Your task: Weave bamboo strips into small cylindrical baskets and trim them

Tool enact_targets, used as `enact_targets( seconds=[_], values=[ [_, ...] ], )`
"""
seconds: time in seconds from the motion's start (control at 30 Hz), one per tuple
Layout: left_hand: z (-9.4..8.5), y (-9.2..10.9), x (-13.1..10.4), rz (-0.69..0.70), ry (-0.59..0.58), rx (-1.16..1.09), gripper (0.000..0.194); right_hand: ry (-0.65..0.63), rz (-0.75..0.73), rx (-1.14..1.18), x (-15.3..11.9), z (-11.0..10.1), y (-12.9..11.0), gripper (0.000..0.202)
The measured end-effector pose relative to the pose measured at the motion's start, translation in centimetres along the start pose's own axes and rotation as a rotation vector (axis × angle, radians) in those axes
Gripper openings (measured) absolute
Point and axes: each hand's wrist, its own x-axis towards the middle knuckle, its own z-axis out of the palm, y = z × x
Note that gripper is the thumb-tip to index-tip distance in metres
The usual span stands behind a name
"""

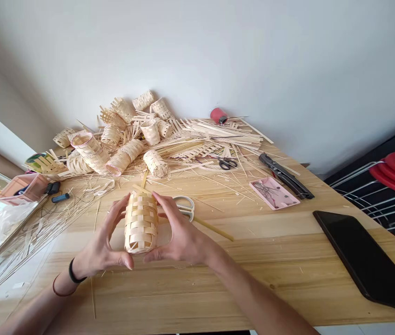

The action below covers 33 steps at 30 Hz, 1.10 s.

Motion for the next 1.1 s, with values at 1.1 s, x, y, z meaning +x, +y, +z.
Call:
enact_targets(
  seconds=[1.1],
  values=[
    [0.1,-3.8,-0.1,-0.080,0.097,-0.220,0.112,0.056,-0.024,-0.398,3.4,1.2,2.2,0.128]
  ],
)
